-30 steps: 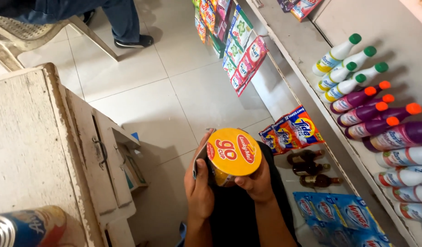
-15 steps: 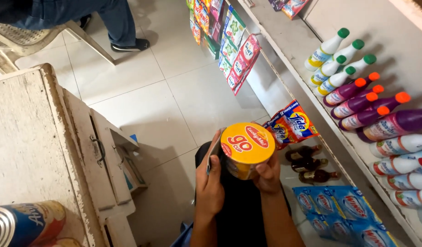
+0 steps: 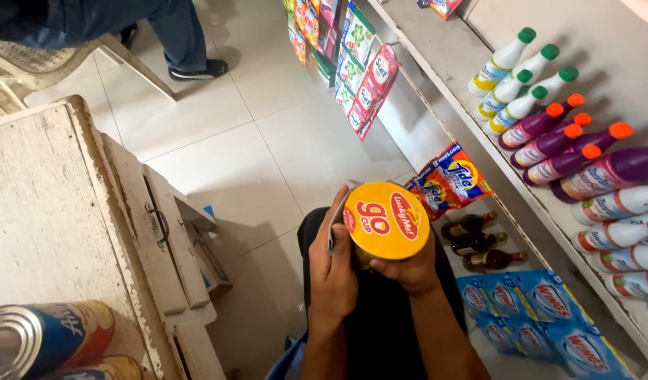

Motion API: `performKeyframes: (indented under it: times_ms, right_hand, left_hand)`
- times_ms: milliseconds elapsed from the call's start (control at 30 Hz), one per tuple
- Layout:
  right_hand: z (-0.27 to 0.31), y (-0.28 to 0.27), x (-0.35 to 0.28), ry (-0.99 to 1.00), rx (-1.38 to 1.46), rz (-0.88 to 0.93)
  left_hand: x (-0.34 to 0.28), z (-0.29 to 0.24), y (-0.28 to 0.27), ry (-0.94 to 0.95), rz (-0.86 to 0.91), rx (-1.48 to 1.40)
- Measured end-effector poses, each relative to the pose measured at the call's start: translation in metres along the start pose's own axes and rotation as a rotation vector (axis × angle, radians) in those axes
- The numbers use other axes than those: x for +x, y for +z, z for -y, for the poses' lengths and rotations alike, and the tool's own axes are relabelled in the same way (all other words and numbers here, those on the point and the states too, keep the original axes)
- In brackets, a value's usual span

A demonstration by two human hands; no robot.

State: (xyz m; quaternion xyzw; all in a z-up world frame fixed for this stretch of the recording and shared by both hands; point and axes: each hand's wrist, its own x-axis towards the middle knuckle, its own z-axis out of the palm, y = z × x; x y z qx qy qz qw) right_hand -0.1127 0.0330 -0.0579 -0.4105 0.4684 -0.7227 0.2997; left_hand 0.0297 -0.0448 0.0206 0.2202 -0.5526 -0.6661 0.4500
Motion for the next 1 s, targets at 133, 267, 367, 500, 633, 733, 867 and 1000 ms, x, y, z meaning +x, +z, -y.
performKeyframes:
  times_ms: [133,267,367,500,633,733,867,1000]
  right_hand:
    - [0.002,0.001,0.001,-0.081,-0.069,-0.042]
    - [-0.003,-0.008,-0.003,-0.193,-0.226,-0.055]
    - [-0.019,-0.018,-0.011,-0.102,-0.157,-0.12]
    - [-0.019,-0.026,-0.015,-0.097,-0.205,-0.088]
    - [-0.022,-0.031,-0.016,-0.09,-0.066,-0.026]
    - [-0.028,-0.037,-0.018,-0.09,0.013,0.001]
    - [-0.025,-0.033,-0.017,-0.068,0.117,0.043]
    - [-0.003,-0.014,-0.008,-0.071,0.037,0.052]
  left_hand:
    - [0.002,-0.005,0.002,0.008,0.006,0.094]
    - [0.002,-0.003,0.003,0.027,0.034,0.104]
    - [0.005,-0.005,0.004,0.038,0.025,0.107]
    - [0.003,-0.004,0.002,-0.013,0.025,0.081]
    - [0.002,0.003,-0.002,-0.026,0.015,-0.062]
    - [0.0,0.007,-0.002,-0.053,0.023,-0.172]
    - [0.0,0.003,-0.001,-0.021,0.028,-0.184]
    - [0.0,0.004,-0.002,-0.023,0.022,-0.159]
